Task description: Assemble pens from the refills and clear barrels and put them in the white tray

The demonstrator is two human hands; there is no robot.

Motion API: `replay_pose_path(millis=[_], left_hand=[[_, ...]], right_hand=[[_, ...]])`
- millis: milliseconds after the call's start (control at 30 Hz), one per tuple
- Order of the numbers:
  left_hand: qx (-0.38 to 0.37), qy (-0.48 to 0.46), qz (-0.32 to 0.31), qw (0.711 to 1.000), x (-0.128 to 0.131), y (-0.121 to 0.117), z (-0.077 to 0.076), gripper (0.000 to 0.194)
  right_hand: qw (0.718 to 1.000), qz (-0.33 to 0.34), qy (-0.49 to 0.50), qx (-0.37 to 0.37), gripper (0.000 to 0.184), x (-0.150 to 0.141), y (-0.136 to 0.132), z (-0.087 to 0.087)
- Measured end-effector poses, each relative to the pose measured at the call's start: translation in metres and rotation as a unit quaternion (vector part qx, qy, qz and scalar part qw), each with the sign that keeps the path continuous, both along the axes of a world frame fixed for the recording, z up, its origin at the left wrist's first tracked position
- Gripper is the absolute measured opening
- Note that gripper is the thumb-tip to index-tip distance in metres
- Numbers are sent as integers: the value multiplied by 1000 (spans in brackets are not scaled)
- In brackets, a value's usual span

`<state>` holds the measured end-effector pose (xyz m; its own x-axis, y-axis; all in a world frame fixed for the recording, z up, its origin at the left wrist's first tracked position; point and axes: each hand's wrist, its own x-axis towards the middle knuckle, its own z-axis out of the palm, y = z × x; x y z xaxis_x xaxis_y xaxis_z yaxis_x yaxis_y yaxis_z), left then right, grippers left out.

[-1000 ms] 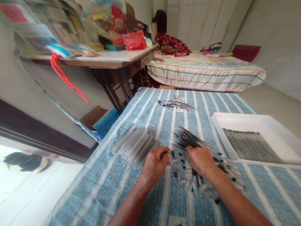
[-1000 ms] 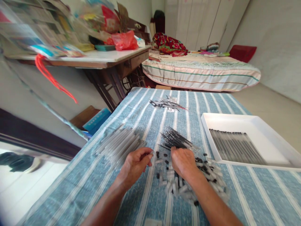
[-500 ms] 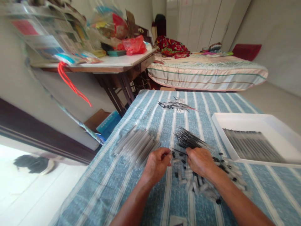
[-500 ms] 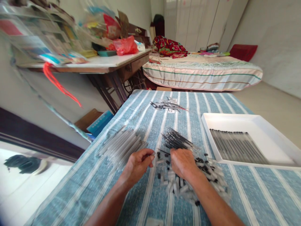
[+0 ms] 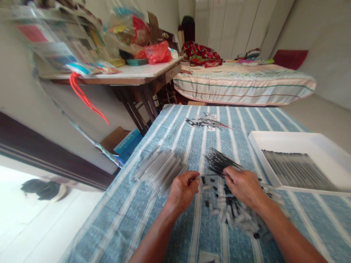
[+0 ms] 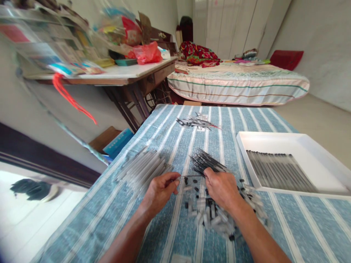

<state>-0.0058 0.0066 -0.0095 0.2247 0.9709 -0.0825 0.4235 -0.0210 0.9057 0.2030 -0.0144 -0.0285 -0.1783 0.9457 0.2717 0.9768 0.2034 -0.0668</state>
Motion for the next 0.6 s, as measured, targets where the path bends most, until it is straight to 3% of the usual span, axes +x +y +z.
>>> replay_pose_path(millis=[167,367,600], left_hand=[[-8,7,-17,1000,0,-1,4,23],[0,37,-86,996,-1,-2,3,18],[-54,4,-110,992,-2,-4,7,16]], right_hand=[[999,24,-20,31,18,1,-1,2],[994,54,-32,85,18,1,-2,6],[984,83,-6,160,22,4,-2,5]])
